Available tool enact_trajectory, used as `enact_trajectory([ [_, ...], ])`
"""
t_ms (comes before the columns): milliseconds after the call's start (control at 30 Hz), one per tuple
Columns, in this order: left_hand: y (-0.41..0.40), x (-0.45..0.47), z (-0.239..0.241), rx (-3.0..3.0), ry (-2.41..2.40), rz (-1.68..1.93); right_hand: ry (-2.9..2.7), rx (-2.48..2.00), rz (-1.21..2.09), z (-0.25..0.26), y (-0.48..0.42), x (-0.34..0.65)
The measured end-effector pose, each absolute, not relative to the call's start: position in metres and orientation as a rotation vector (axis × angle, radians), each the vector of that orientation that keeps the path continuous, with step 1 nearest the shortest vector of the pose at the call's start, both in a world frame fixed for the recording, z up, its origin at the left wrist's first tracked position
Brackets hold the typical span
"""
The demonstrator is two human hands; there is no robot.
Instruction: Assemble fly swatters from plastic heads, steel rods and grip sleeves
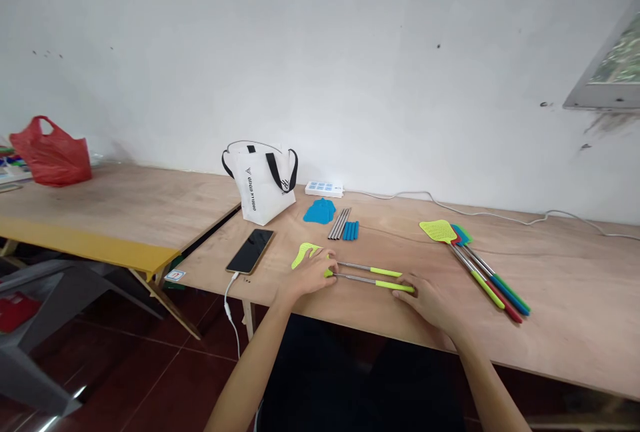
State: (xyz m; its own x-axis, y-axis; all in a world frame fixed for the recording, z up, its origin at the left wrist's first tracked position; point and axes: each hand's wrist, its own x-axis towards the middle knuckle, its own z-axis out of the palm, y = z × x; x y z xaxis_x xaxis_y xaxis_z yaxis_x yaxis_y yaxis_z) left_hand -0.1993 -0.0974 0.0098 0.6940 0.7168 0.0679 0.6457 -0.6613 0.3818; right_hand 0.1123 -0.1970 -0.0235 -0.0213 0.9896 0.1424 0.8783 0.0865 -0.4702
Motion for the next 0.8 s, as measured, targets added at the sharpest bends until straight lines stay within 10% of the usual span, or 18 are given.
enact_trajectory([
  [800,-0.091,-0.199,-0.007,2.51,1.047,0.245,-1.958,-1.612,0.21,-0.059,-0.175,0.121],
])
